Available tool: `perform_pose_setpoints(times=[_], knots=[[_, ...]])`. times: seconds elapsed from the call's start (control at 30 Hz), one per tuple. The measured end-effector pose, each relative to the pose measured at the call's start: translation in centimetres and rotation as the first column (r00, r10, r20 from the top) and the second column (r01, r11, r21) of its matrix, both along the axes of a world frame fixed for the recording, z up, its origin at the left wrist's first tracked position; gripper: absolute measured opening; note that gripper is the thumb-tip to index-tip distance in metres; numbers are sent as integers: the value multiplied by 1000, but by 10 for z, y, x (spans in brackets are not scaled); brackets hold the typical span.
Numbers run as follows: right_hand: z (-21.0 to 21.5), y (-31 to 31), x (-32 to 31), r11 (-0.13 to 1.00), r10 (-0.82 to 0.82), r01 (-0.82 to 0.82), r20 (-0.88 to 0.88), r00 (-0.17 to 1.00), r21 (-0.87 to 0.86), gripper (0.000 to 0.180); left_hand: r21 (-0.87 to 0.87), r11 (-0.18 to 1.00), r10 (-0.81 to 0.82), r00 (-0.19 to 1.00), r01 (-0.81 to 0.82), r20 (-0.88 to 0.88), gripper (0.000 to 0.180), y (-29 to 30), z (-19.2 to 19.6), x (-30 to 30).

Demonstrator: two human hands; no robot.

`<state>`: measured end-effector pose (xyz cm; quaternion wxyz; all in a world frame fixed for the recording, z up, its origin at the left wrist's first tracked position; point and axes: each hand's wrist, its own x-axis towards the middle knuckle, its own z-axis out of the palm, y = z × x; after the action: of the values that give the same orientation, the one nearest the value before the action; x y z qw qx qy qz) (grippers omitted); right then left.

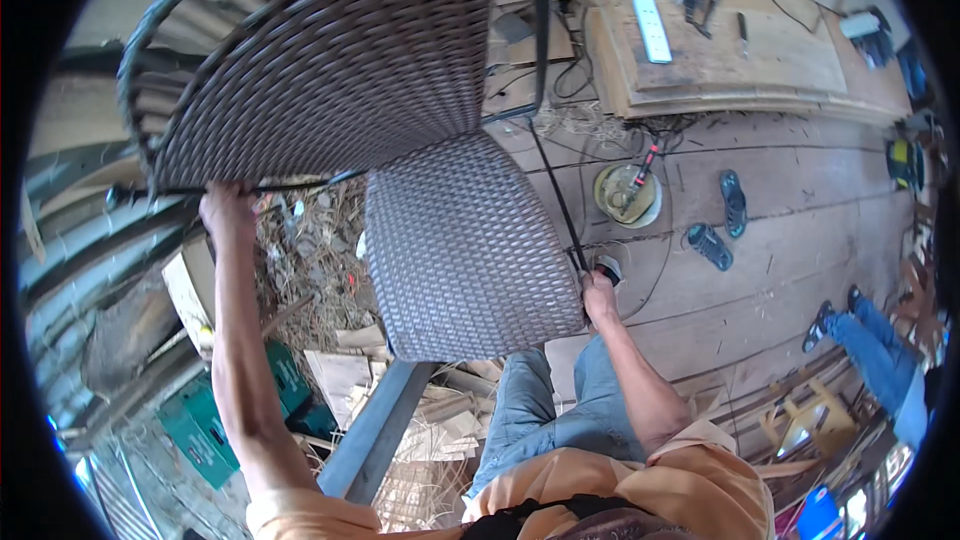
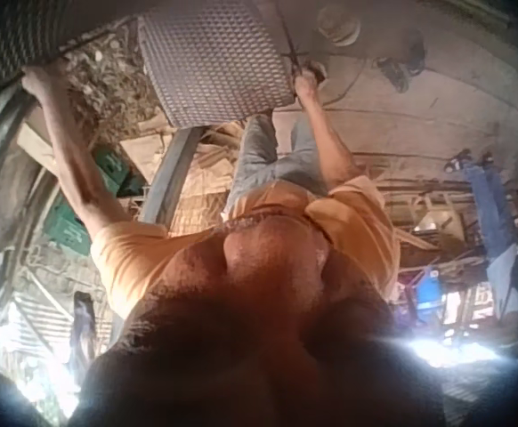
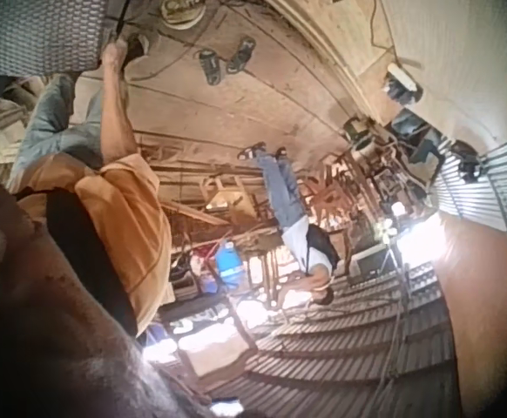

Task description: Repairing the plastic weave of a chair using a heated tool to bond synthetic strands together.

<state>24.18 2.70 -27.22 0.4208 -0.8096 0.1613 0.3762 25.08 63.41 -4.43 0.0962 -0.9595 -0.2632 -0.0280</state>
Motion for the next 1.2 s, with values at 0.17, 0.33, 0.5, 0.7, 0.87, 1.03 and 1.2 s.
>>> perform_pose_setpoints(times=[0.17, 0.33, 0.5, 0.7, 0.87, 1.03, 1.2], knots=[[60, -21, -9, 1000, -7, 7, -7, 1000, -21, 38, 172, 985, 5, 987, -33, 163, 14, 1, 48, -10], [165, -32, 4, 1000, 29, -30, -26, 999, -8, 37, -384, 922, 188, 824, 39, 535, 18, -15, 151, 17], [234, -51, 2, 993, -5, 4, 8, 1000, 121, 31, -129, 972, -72, 770, 197, 633, 52, -92, 285, 53], [278, -97, -20, 984, -31, -12, 235, 971, 178, 36, -423, 842, 198, 538, 335, 819, 57, -218, 399, 112], [303, -153, -35, 911, -344, 316, 67, 936, 263, 38, -457, 503, 320, 333, 734, 887, 36, -342, 449, 133], [308, -251, -48, 776, -573, 525, 42, 818, 349, 39, -360, 542, 227, 280, 759, 933, 27, -522, 485, 158], [305, -376, -34, 612, -747, 677, 17, 665, 410, 39, -292, 379, -106, 355, 878, 929, 20, -638, 485, 250]])
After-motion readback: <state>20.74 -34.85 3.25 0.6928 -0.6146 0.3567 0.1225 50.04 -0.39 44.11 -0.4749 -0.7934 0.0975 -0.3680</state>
